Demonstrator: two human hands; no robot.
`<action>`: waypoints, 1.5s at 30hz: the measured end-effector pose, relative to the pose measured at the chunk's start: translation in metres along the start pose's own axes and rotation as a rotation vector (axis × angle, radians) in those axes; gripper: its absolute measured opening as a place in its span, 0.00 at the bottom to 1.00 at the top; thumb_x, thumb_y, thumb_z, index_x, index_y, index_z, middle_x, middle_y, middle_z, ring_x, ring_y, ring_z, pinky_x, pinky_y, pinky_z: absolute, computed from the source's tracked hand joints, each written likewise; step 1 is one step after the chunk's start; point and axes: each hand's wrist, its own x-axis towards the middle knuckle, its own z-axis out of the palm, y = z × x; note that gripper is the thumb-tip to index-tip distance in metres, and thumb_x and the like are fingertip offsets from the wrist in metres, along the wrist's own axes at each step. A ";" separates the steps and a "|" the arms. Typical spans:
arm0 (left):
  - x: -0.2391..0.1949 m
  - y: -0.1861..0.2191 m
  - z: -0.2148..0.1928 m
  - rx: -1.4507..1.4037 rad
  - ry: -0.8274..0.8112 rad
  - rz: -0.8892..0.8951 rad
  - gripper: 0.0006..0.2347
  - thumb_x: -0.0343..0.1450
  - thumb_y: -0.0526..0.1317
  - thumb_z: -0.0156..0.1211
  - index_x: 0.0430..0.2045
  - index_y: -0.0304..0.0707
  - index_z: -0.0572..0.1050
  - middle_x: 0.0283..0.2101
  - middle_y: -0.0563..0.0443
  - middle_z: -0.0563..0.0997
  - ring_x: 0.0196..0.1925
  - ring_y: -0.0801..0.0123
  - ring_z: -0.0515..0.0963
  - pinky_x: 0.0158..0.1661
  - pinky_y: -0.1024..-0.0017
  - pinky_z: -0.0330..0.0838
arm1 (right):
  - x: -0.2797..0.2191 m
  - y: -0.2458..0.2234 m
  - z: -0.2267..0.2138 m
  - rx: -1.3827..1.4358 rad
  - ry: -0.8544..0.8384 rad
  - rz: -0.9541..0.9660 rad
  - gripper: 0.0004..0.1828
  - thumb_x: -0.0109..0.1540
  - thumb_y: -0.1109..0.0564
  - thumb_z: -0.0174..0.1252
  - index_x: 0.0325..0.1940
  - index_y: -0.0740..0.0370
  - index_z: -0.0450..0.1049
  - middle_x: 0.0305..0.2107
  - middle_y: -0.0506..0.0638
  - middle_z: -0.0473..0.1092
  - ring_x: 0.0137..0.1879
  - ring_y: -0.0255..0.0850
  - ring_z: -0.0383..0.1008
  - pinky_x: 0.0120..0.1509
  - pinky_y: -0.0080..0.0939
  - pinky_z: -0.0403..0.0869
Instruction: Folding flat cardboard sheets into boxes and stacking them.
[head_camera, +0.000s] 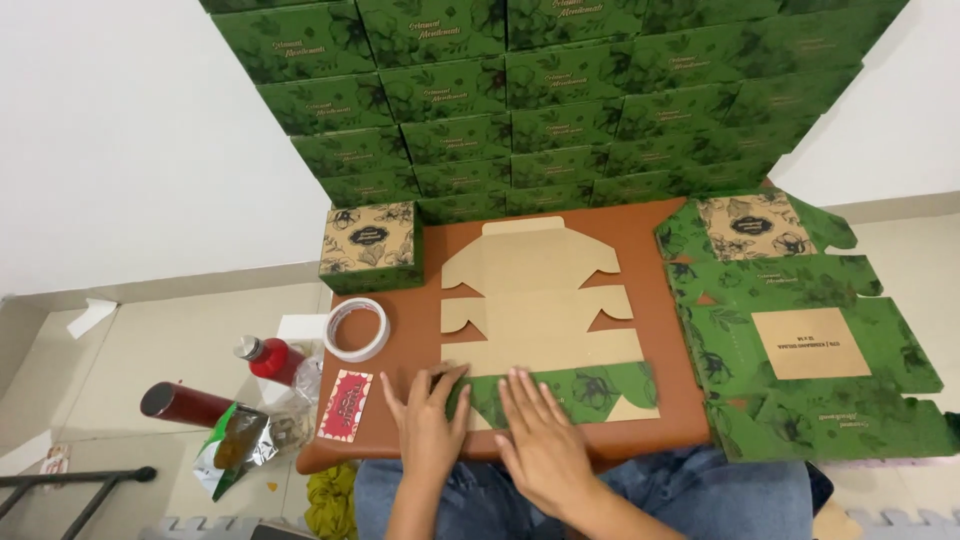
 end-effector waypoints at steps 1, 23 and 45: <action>0.001 0.000 -0.001 -0.003 -0.002 0.007 0.14 0.64 0.39 0.64 0.43 0.47 0.81 0.44 0.56 0.79 0.47 0.65 0.79 0.70 0.36 0.34 | -0.012 0.015 -0.001 -0.003 0.004 0.006 0.36 0.67 0.48 0.41 0.73 0.75 0.52 0.72 0.67 0.49 0.80 0.53 0.43 0.80 0.52 0.42; -0.003 -0.002 -0.010 -0.125 -0.047 0.115 0.09 0.62 0.36 0.65 0.34 0.43 0.85 0.45 0.56 0.83 0.52 0.69 0.80 0.70 0.52 0.50 | 0.003 -0.014 0.009 0.071 -0.012 -0.096 0.41 0.63 0.46 0.54 0.71 0.78 0.52 0.71 0.70 0.51 0.79 0.56 0.45 0.79 0.53 0.45; -0.039 -0.046 -0.035 -0.477 -0.181 0.179 0.18 0.52 0.29 0.59 0.33 0.43 0.86 0.32 0.59 0.83 0.49 0.68 0.83 0.63 0.59 0.60 | -0.091 0.097 -0.090 0.552 0.352 0.291 0.24 0.40 0.70 0.60 0.40 0.60 0.82 0.35 0.47 0.82 0.44 0.39 0.79 0.54 0.38 0.75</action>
